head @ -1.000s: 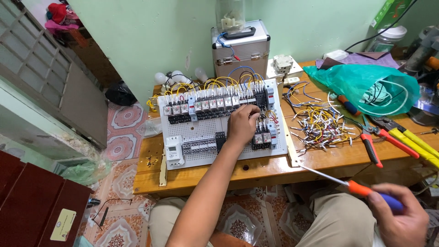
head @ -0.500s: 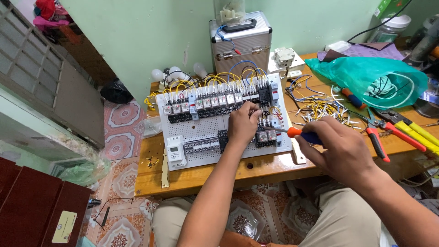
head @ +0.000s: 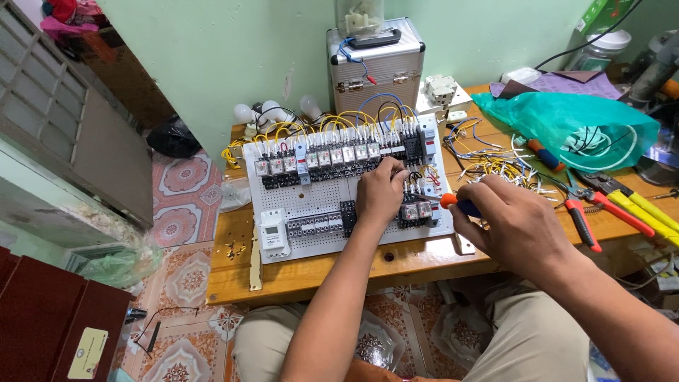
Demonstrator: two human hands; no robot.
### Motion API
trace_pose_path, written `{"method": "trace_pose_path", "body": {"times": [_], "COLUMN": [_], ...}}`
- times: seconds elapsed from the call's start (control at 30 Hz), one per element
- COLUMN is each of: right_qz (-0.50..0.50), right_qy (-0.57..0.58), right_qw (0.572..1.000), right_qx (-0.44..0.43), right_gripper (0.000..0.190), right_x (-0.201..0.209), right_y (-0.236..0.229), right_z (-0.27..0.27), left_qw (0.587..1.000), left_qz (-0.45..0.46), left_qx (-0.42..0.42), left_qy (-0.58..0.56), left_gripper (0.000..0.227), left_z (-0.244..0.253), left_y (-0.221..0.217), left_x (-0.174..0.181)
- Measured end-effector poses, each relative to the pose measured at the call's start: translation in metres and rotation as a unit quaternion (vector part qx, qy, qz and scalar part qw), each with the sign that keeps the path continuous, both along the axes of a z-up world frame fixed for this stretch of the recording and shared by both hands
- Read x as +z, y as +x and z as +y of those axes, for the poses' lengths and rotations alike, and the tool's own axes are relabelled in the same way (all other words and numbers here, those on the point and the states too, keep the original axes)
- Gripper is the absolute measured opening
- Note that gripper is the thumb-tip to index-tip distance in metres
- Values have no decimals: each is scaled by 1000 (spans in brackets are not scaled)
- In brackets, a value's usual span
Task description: The person sits on the floor and uses a screwdriver to tighten screws on an electrical distribution board. They connect multiple colored wires to the terminals of circuit breakers and other components mounted on the board.
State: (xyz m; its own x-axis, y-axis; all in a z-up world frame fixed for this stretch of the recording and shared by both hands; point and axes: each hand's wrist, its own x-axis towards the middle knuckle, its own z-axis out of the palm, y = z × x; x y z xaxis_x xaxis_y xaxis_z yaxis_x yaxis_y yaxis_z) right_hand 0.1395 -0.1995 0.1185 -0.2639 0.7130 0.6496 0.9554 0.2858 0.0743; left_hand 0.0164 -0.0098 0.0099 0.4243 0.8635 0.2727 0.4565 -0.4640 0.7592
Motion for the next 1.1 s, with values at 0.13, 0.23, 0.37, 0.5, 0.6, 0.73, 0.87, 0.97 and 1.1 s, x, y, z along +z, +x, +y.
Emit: {"method": "trace_pose_path", "body": {"times": [0.13,0.23,0.37,0.5,0.6,0.73,0.87,0.97,1.1], "right_qz": [-2,-9,-37,-32,-51,-120,-98,-138,-140], "right_qy": [-16,-27,-103,-171,-230,-185,-280,-263,-216], "right_qw": [1000,999,992,982,965,936,930,948,966], "right_qx": [-13,-26,-55,75,-117,-273,-216,-115,-9], "right_gripper": [17,16,19,18,49,57,39,28,13], "right_x": [-6,-8,-3,28,30,26,50,62,47], "right_y": [0,-3,-3,-11,-17,-24,-42,-48,-35], "right_z": [5,8,18,30,33,39,41,45,52], "left_qw": [1000,1000,1000,1000,999,999,1000,999,999], "left_qz": [0,4,8,18,37,36,-19,-7,18], "left_qx": [1,2,4,9,9,9,-11,-3,3], "left_qy": [5,2,-7,-13,-27,-21,-10,-32,-44], "left_gripper": [8,6,7,10,7,10,14,13,12], "left_z": [0,-1,-3,-5,-4,-8,-16,-14,-10], "left_y": [-1,-2,-3,-5,-3,-9,-20,-14,-15], "left_x": [-1,1,4,10,8,12,26,24,25]}}
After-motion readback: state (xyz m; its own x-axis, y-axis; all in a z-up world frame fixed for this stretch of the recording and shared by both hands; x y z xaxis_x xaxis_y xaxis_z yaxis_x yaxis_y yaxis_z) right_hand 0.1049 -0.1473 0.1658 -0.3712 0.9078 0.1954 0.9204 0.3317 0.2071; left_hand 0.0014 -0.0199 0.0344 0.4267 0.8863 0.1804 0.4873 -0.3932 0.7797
